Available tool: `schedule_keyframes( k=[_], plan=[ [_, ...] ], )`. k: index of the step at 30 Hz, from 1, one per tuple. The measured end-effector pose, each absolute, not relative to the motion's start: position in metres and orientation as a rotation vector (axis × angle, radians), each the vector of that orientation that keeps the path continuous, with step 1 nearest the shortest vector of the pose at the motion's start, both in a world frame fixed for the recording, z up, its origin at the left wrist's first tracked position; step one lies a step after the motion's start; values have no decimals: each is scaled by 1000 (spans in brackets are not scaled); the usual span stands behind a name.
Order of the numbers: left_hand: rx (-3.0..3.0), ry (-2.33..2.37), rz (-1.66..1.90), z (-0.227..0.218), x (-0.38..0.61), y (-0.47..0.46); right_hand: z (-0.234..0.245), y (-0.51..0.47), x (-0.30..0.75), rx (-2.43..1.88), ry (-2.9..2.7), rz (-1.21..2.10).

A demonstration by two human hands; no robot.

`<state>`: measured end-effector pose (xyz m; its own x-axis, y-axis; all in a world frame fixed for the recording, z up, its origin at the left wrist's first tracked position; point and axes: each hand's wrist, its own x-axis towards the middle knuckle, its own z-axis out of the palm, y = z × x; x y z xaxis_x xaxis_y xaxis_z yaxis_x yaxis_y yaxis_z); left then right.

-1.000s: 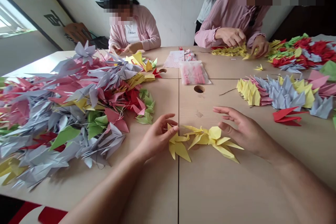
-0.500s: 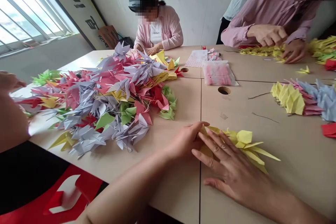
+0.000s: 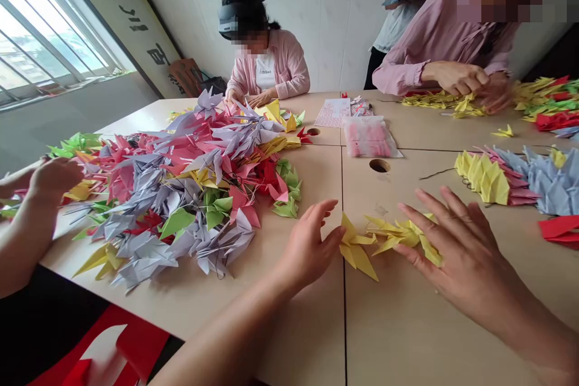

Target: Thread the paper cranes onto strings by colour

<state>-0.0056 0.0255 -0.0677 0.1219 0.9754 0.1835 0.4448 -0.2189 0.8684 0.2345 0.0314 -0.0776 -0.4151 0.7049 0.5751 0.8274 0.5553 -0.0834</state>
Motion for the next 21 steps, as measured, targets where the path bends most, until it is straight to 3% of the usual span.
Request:
schedule_keyframes(
  k=[10, 17, 21],
  plan=[
    [1621, 1219, 821, -76, -2, 25, -98, 41, 264, -1424, -2294, 473],
    [1489, 1341, 920, -50, -9, 26, -80, 56, 264, -1283, -1471, 1247],
    [1682, 1497, 865, -30, -20, 41, -93, 74, 273, -1372, -1055, 1236]
  ],
)
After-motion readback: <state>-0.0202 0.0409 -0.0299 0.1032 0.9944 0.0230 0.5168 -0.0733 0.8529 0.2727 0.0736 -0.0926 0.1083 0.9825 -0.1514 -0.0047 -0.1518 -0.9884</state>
